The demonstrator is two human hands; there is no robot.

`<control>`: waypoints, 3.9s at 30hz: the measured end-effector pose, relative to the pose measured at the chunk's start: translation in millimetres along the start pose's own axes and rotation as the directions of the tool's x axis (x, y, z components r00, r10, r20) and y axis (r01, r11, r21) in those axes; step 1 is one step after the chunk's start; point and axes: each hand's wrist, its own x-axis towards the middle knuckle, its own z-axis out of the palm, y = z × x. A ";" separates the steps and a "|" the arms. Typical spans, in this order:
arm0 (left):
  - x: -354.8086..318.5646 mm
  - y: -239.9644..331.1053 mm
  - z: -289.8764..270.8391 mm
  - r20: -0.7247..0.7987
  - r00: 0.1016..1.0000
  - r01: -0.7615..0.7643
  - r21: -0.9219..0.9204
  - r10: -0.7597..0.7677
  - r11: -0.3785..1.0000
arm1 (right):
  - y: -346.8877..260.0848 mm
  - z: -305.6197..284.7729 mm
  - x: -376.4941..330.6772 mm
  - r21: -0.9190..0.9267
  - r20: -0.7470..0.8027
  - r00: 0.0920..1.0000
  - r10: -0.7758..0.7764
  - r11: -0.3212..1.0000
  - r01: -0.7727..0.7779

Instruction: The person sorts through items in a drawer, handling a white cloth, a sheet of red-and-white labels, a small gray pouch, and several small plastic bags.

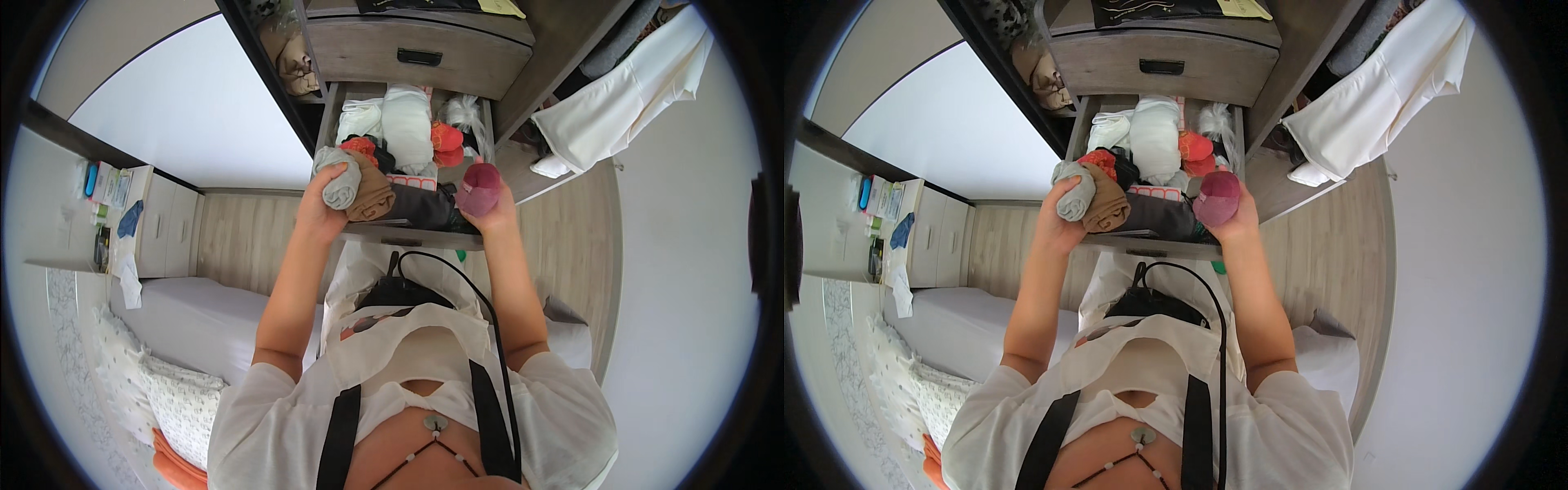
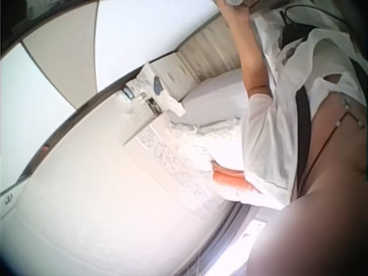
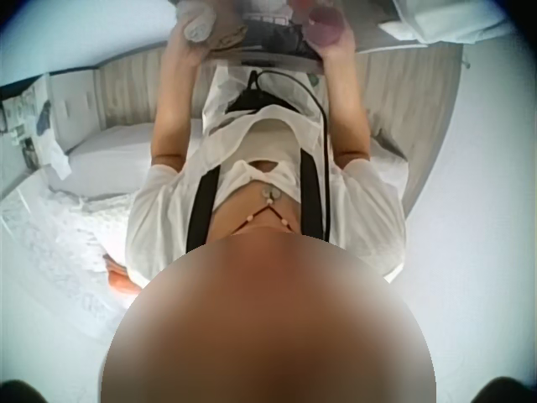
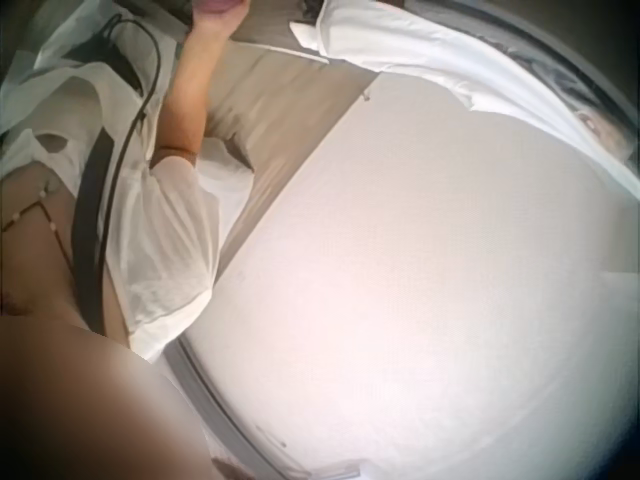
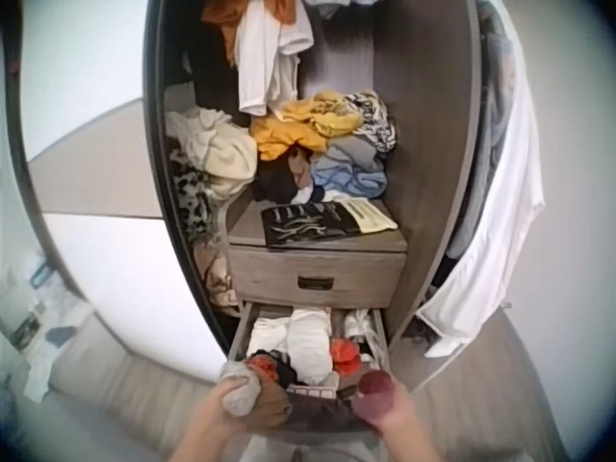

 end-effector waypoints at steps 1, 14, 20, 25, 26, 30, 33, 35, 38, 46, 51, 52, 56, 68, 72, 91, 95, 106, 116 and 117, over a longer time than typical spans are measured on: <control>5.9 -0.2 3.8 0.009 1.000 0.001 -0.020 -0.001 1.000 | 3.6 8.4 -0.5 -0.001 -0.017 1.000 -0.007 1.000 0.007; 73.9 -24.2 27.0 -0.047 0.999 0.011 -0.131 -0.017 0.991 | 19.1 15.6 51.9 -0.180 -0.187 0.979 -0.081 0.983 0.047; 73.0 -28.0 13.5 -0.073 0.997 0.024 -0.141 -0.034 0.990 | 27.8 35.9 8.5 -0.489 -0.090 0.996 0.021 0.870 -0.062; 78.4 -39.7 4.9 -0.057 0.997 -0.055 -0.097 0.050 0.994 | 39.2 7.2 16.8 -0.936 0.339 0.941 0.000 0.098 0.337; 78.9 -39.7 3.8 -0.060 0.997 -0.055 -0.098 0.049 0.994 | 38.5 4.4 19.1 -0.947 0.291 0.956 0.019 0.145 0.286; 70.6 -22.7 10.4 -0.114 0.994 -0.018 -0.182 -0.003 0.983 | 32.8 18.9 16.2 -0.866 0.055 0.998 -0.019 0.497 0.057; 73.1 -1.4 16.8 -0.104 0.995 -0.014 -0.231 -0.010 0.973 | 15.2 26.3 30.1 -0.593 0.021 1.000 -0.016 0.805 0.025; 87.9 8.5 17.4 -0.080 0.996 -0.040 -0.176 0.026 0.984 | 0.8 30.2 46.8 -0.363 0.167 0.986 0.002 0.930 0.060; 94.3 22.6 29.1 -0.008 1.000 -0.017 -0.098 0.017 0.995 | -9.1 36.6 56.9 -0.275 0.143 0.978 -0.154 0.943 0.189; 97.8 -1.5 -2.3 -0.262 0.961 -0.117 -0.111 0.084 0.987 | -0.2 26.5 53.0 -0.696 0.074 0.994 -0.075 0.711 0.105; 91.0 -5.7 -22.1 -0.327 0.932 -0.208 -0.133 0.155 0.969 | 21.3 33.3 72.3 -0.863 -0.074 0.997 -0.036 0.503 -0.046; 88.5 -4.6 -23.8 -0.349 0.923 -0.221 -0.138 0.161 0.965 | 28.5 49.4 66.8 -0.899 -0.093 0.993 -0.077 0.434 -0.050; 84.9 -2.9 -27.4 -0.293 0.914 -0.306 -0.039 0.282 0.951 | 42.9 28.0 105.6 -0.950 0.140 0.975 -0.174 0.255 0.182; 86.8 -0.8 -48.2 -0.039 0.925 -0.282 0.597 0.378 0.751 | -12.1 29.1 67.0 -0.736 -0.065 0.992 -0.113 0.677 0.029; 99.4 -15.8 -64.7 0.086 0.914 -0.309 0.780 0.396 0.544 | -15.4 23.7 61.9 -0.469 -0.107 0.992 -0.062 0.883 0.004; 74.3 -15.2 -61.4 0.324 0.857 -0.381 0.922 0.400 0.070 | -2.2 10.1 36.8 -0.881 0.349 0.919 -0.182 -0.398 0.256; 71.9 -14.5 -56.9 0.316 0.856 -0.353 0.935 0.408 0.016 | -7.9 37.1 18.4 -0.855 0.328 0.941 -0.083 -0.449 0.259; 83.8 -24.3 -7.6 0.595 0.632 -0.618 0.774 0.496 -0.141 | -2.5 49.4 3.0 -0.972 0.209 0.978 -0.007 0.110 0.209; 143.6 -29.1 -9.7 0.709 0.602 -0.646 0.703 0.367 -0.298 | -8.0 37.0 -13.9 -0.724 0.564 0.824 -0.053 -0.512 0.462; 140.1 -25.6 -11.3 0.714 0.593 -0.644 0.698 0.372 -0.314 | -7.4 39.6 -17.0 -0.699 0.581 0.808 -0.098 -0.569 0.434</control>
